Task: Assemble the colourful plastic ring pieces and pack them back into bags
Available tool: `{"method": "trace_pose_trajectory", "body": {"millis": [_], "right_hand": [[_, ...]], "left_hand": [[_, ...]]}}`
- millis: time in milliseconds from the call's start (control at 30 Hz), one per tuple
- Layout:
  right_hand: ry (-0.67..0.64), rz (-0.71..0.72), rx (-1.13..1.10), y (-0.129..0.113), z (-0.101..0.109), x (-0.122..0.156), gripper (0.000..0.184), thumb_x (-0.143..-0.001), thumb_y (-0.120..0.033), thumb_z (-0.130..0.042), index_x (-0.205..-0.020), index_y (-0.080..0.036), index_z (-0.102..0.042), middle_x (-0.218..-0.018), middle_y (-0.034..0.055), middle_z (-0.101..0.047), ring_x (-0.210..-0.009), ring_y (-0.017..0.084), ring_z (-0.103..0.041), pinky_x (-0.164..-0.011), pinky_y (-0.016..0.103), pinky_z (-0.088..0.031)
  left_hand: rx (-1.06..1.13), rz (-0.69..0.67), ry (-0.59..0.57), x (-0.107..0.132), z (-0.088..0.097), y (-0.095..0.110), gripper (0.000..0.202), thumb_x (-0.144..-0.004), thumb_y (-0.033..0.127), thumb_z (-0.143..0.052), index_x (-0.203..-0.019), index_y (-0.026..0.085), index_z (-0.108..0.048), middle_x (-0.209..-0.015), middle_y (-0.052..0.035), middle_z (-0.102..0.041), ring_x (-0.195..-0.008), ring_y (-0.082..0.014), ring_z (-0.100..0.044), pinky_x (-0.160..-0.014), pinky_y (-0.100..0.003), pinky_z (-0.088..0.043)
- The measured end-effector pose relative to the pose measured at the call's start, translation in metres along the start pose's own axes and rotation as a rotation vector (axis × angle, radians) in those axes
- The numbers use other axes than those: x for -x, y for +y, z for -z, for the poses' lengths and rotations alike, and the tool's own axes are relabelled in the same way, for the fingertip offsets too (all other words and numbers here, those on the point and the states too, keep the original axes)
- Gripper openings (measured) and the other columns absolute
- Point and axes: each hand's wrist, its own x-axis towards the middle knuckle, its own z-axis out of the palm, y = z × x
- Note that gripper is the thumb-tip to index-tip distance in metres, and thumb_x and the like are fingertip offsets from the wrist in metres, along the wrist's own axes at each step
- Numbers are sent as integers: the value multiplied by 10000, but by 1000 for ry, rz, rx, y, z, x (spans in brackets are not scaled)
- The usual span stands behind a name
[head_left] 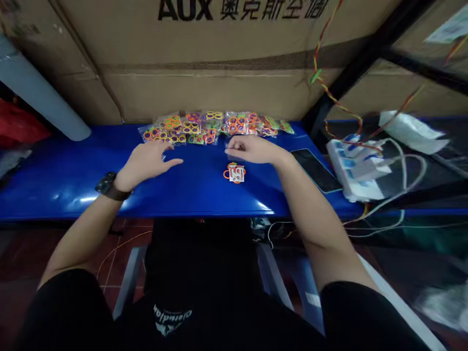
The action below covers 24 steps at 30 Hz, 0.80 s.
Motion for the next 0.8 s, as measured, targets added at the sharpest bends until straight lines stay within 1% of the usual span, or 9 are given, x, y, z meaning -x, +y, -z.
{"method": "trace_pose_trajectory", "body": {"millis": [100,133,200,267,367,467,533,667,800], "right_hand": [[-44,20,-33,-12,-9,-2,533,-986,-736,-709,-1110,-219,-736,-785,-22,-608,-699,171,-518,-715,348,-400],[-67,31,-26,-15,-12,-3,541,-984,-738,-725,-1145,-222,-752,-780,-30,-589,-696,169,-508,-714,347,-390],[-124,61,22,-22,-20,-5,557,-976,-734,-754,-1223,-236,-790,-763,-46,-529,-685,166,-480,-709,347,-366],[-189,89,85,-26,-27,-8,536,-964,-708,-784,-1237,-248,-823,-803,-34,-540,-708,167,-493,-721,349,-357],[-266,95,164,-30,-33,-10,447,-961,-656,-799,-1144,-252,-847,-901,1,-623,-767,174,-549,-746,352,-363],[-287,45,220,-31,-30,-9,398,-971,-635,-772,-1028,-245,-827,-867,4,-640,-754,178,-557,-726,356,-351],[-296,3,236,-30,-25,-7,392,-967,-630,-758,-966,-242,-813,-837,5,-650,-739,178,-562,-714,358,-351],[-344,-39,236,-27,-15,-3,419,-965,-635,-727,-866,-234,-795,-788,8,-663,-701,169,-561,-706,363,-362],[-331,-27,216,-23,-12,-2,438,-950,-660,-726,-856,-237,-792,-757,3,-659,-678,163,-551,-698,363,-361]], "left_hand": [[-72,73,-44,18,-9,-35,756,-1020,785,-668,-1500,204,-726,-1472,-198,-811,-1317,-434,-777,-1161,-542,-564],[-81,83,-50,23,-12,-42,769,-1005,788,-688,-1482,186,-727,-1449,-213,-813,-1298,-440,-779,-1185,-567,-550],[-82,90,-45,32,-16,-48,744,-991,778,-713,-1409,163,-739,-1373,-221,-826,-1269,-446,-780,-1251,-627,-501],[-65,89,-20,38,-20,-45,655,-1009,723,-717,-1344,161,-743,-1276,-205,-838,-1265,-443,-775,-1320,-681,-430],[-29,79,24,42,-27,-37,463,-1044,568,-695,-1290,179,-740,-1182,-179,-840,-1271,-421,-769,-1379,-728,-338],[-6,45,76,42,-34,-31,276,-1035,416,-659,-1198,214,-754,-1144,-143,-847,-1262,-387,-768,-1408,-741,-290],[-21,18,120,42,-37,-28,202,-1024,354,-637,-1118,232,-766,-1105,-119,-851,-1244,-366,-771,-1421,-737,-277],[-39,-28,244,43,-32,-19,184,-1036,308,-620,-1005,237,-787,-1030,-104,-859,-1151,-336,-791,-1393,-693,-363],[14,-96,431,44,-19,-7,229,-1085,312,-611,-969,246,-798,-956,-92,-866,-1008,-314,-799,-1248,-634,-506]]}}
